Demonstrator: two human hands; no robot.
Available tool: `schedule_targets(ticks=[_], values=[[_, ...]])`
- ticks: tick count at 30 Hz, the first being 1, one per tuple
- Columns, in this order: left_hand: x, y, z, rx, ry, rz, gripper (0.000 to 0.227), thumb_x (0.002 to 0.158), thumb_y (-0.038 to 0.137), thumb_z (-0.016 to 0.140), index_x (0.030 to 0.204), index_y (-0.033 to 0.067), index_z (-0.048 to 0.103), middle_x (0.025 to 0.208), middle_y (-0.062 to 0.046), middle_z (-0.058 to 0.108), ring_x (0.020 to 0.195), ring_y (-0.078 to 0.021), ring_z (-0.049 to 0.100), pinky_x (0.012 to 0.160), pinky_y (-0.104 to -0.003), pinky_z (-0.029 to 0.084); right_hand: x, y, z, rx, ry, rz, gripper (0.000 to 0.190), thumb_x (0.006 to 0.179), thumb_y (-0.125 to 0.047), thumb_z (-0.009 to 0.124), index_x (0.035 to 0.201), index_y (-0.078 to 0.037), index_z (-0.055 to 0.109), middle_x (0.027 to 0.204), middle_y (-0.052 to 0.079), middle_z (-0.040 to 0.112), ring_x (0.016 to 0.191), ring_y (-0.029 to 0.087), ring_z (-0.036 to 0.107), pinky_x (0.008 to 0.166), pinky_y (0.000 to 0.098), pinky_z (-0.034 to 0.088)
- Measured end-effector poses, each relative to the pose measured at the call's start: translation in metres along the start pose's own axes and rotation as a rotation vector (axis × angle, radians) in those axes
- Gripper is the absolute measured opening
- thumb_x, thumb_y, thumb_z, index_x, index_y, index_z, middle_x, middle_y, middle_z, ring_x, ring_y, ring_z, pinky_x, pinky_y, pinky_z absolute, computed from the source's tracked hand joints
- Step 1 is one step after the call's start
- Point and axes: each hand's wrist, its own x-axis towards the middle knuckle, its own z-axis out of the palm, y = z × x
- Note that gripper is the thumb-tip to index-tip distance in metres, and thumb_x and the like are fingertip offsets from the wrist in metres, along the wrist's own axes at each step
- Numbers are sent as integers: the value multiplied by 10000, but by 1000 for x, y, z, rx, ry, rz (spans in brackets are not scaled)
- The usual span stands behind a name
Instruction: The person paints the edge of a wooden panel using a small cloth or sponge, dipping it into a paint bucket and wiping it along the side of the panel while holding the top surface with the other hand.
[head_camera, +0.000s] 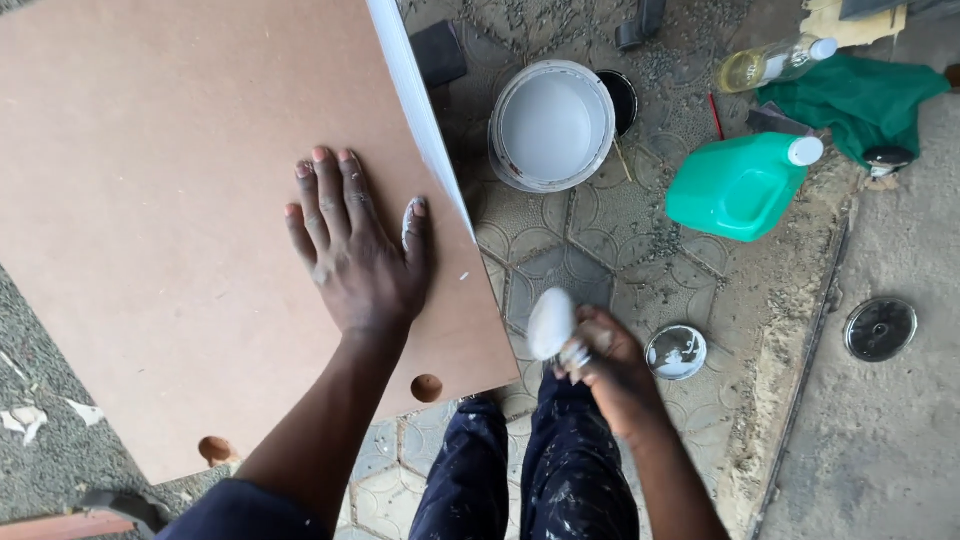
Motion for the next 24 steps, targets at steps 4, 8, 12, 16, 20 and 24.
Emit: schedule_targets(ticks=[4,8,12,16,20,24], values=[[7,-1,4,23,97,52,784,1041,557,545,1596,20,405,1659,-192,331,1554,-374,243,1244,-543,151,55,-27,61,-240,30,-111,250,876,-141,731,1098,-44,674,915,137,707,752,201,665,566,316,525],[3,4,-2,41,74,44,769,1030,543,552,1579,18,429,1631,-187,361,1540,-375,268,1242,-550,173,161,-48,109,-219,-229,-398,231,927,-226,623,1088,-63,645,946,118,641,817,195,598,705,341,513],[2,7,-6,25,85,18,800,988,555,596,1580,39,440,1621,-180,380,1537,-371,276,1242,-538,156,42,-31,60,-422,-45,31,696,866,-290,607,1437,89,484,1424,336,517,1399,489,452,1150,565,322],[9,15,-11,2,54,-6,795,1047,582,465,1590,3,413,1659,-191,357,1559,-351,277,1272,-531,172,23,18,16,-339,-40,41,443,828,-425,683,1086,-65,671,1032,82,640,1023,214,631,917,367,499],[4,14,-9,-3,64,-19,783,1055,585,443,1597,21,411,1665,-178,347,1565,-347,274,1277,-527,179,128,-37,101,-163,-29,-17,973,782,-472,685,1563,-30,308,1638,178,371,1378,259,514,948,381,530],[7,10,-8,-5,71,-6,763,1062,573,436,1597,30,411,1667,-167,345,1567,-345,276,1278,-523,182,98,-45,75,-102,-260,-77,505,838,-452,676,1173,-84,586,1063,67,628,903,158,618,668,291,541]])
